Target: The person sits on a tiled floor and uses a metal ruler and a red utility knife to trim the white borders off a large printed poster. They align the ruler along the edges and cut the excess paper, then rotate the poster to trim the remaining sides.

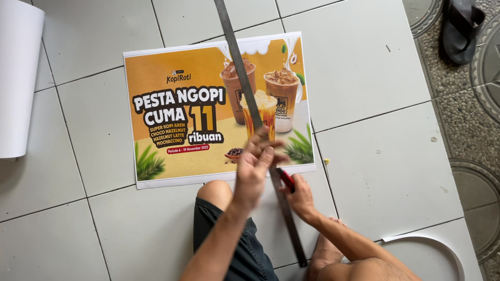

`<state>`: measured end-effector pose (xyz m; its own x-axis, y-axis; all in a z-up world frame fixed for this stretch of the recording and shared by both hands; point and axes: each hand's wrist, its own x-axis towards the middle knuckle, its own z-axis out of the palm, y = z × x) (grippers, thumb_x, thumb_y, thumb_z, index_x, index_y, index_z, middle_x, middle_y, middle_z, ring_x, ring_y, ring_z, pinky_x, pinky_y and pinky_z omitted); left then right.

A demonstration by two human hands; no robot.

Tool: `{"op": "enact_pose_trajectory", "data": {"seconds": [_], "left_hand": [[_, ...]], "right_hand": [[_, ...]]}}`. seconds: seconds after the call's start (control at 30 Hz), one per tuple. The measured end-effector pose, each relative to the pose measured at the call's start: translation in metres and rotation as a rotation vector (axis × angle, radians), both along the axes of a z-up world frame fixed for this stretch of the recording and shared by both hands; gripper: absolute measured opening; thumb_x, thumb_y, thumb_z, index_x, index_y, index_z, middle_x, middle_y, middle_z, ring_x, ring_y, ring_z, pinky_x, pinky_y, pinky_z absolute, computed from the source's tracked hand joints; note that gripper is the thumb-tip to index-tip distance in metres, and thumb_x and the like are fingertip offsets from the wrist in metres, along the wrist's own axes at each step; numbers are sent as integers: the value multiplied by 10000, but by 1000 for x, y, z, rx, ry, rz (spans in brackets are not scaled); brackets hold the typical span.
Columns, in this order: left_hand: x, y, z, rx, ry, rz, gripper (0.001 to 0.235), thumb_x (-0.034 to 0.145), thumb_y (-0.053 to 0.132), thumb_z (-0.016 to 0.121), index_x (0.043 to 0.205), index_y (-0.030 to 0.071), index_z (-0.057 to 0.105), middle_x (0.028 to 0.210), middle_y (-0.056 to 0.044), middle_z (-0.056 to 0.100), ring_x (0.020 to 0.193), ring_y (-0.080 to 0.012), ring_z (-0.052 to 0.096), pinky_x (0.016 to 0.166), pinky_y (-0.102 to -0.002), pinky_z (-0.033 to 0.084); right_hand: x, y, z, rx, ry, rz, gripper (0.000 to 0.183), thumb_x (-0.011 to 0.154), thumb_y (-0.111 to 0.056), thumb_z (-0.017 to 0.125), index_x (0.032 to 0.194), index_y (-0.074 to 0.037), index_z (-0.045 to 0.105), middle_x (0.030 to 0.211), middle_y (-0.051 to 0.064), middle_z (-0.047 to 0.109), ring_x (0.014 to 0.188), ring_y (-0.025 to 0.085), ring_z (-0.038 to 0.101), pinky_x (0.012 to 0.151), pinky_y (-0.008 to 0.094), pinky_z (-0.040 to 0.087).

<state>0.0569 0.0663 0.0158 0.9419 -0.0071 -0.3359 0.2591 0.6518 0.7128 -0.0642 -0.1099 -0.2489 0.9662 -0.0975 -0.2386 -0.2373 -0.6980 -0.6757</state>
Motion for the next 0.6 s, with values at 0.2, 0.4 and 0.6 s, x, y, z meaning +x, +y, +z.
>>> {"op": "enact_pose_trajectory", "data": {"seconds": [0.2, 0.4, 0.6], "left_hand": [[47, 103, -112, 1176, 250, -297, 1017, 859, 594, 782, 1578, 27, 338, 1563, -364, 311, 1472, -490, 345, 1180, -648, 344], [66, 118, -169, 1583, 643, -746, 1828, 372, 837, 849, 1575, 155, -347, 1608, -219, -438, 1513, -417, -366, 1059, -862, 52], [125, 145, -180, 1705, 399, -897, 1797, 364, 794, 873, 1628, 174, -243, 1636, -204, -386, 1537, -421, -296, 1080, -860, 33]], "right_hand": [[9, -19, -1, -41, 34, -255, 321, 931, -389, 757, 1064, -162, 574, 949, 150, 640, 904, 400, 685, 805, 500, 524], [-20, -17, 29, -12, 23, -6, 382, 861, -267, 737, 1166, -68, 621, 1316, 78, 558, 1176, 298, 561, 1035, 435, 464], [-7, -11, 30, -35, 233, -138, 408, 831, -205, 699, 1217, -126, 595, 1153, 91, 607, 987, 295, 575, 866, 402, 509]]}}
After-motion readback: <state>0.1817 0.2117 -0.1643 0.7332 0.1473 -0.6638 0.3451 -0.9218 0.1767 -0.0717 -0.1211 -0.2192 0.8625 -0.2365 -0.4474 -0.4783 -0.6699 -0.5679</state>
